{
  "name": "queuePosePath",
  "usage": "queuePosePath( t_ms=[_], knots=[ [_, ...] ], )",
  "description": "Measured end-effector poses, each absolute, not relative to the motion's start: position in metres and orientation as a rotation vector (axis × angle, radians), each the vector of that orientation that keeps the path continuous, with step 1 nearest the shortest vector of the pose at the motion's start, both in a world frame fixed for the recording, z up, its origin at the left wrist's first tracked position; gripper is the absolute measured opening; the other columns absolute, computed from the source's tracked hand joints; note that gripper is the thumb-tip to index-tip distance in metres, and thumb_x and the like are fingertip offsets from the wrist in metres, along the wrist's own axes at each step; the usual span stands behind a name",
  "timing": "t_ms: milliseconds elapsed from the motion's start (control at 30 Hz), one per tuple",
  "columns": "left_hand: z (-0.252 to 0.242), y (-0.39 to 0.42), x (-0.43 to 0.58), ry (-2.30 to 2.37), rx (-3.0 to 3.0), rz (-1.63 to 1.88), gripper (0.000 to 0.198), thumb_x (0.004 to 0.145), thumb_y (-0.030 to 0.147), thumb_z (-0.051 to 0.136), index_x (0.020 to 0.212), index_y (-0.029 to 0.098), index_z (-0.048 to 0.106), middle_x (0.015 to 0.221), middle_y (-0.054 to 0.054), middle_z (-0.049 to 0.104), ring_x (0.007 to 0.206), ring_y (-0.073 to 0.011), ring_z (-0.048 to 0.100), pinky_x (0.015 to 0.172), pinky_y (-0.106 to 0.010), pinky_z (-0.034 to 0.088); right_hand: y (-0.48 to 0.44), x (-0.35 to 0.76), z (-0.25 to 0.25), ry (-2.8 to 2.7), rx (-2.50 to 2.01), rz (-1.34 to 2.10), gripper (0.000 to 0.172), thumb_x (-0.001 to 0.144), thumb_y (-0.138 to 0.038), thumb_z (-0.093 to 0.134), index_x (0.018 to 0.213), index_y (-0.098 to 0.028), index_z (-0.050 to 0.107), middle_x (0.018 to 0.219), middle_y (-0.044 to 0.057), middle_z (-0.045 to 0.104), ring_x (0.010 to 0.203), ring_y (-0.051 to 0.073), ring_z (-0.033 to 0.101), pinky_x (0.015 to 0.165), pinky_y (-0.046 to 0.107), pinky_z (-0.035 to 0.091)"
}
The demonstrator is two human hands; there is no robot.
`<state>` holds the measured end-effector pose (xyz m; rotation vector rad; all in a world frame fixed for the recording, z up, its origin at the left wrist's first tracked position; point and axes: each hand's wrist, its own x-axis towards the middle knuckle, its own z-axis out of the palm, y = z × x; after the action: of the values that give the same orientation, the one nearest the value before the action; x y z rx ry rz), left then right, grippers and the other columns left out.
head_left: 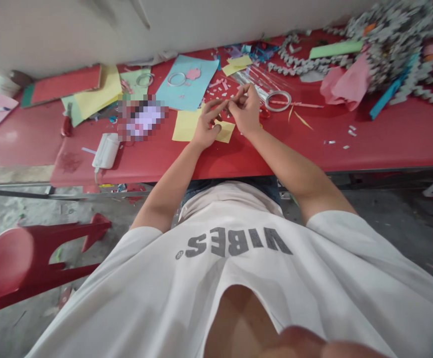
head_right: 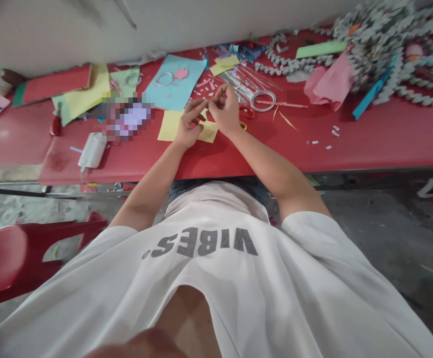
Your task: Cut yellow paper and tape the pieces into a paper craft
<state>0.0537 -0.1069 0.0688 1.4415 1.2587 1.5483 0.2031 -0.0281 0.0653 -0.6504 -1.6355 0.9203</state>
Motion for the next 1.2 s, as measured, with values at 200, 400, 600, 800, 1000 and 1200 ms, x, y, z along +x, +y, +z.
queuePosePath(
  t_ms=[200,400,600,800,1000,1200],
  knots=[
    [0.068,-0.109,0.056,1.297,1.527,1.485,0.035,0.088,0.023,0.079,0.123,0.030,0.083,0.149,-0.009,0.064,0.123,-0.0316,0.070,0.103,-0.042,0.058,-0.024,0.202,0.064,-1.660,-0.756,0.882,0.052,0.107,-0.083,0.046,0.108,-0.031,0.043,0.072,-0.005,0.051,0.068,0.022,0.068,0.075,0.046,0.063],
    [0.066,-0.111,0.058,1.315,1.578,1.454,0.042,0.087,0.017,0.082,0.128,0.029,0.080,0.150,-0.008,0.060,0.138,-0.0375,0.062,0.117,-0.049,0.050,-0.013,0.200,0.052,-1.577,-0.685,0.899,0.054,0.105,-0.084,0.047,0.103,-0.031,0.040,0.069,-0.008,0.048,0.062,0.018,0.062,0.069,0.042,0.062],
    [0.057,-0.108,0.056,1.325,1.630,1.430,0.056,0.081,0.006,0.076,0.132,0.031,0.078,0.154,-0.009,0.058,0.145,-0.0396,0.055,0.112,-0.045,0.052,-0.011,0.201,0.047,-1.671,-0.786,0.720,0.055,0.109,-0.083,0.033,0.111,-0.029,0.047,0.077,-0.002,0.052,0.067,0.023,0.065,0.072,0.048,0.061],
    [0.046,-0.102,0.052,1.420,1.890,1.313,0.067,0.086,0.018,0.074,0.151,0.031,0.065,0.164,-0.011,0.049,0.136,-0.0375,0.060,0.100,-0.040,0.055,-0.005,0.200,0.036,-1.674,-0.729,0.788,0.060,0.107,-0.086,0.034,0.119,-0.028,0.049,0.087,0.002,0.060,0.075,0.025,0.070,0.076,0.049,0.063],
    [0.038,-0.100,0.051,1.626,2.203,1.080,0.077,0.097,0.024,0.055,0.171,0.032,0.036,0.170,-0.013,0.039,0.125,-0.0337,0.064,0.097,-0.043,0.053,-0.001,0.201,0.031,-1.601,-0.647,0.776,0.055,0.106,-0.085,0.047,0.110,-0.030,0.047,0.086,-0.001,0.060,0.077,0.019,0.067,0.079,0.044,0.067],
    [0.031,-0.096,0.050,1.561,2.203,1.138,0.076,0.099,0.032,0.055,0.172,0.035,0.034,0.166,-0.013,0.042,0.110,-0.0291,0.069,0.093,-0.043,0.053,0.004,0.200,0.025,-1.592,-0.582,0.799,0.046,0.109,-0.074,0.055,0.110,-0.030,0.041,0.090,-0.001,0.060,0.074,0.021,0.068,0.079,0.047,0.066]
  ],
)
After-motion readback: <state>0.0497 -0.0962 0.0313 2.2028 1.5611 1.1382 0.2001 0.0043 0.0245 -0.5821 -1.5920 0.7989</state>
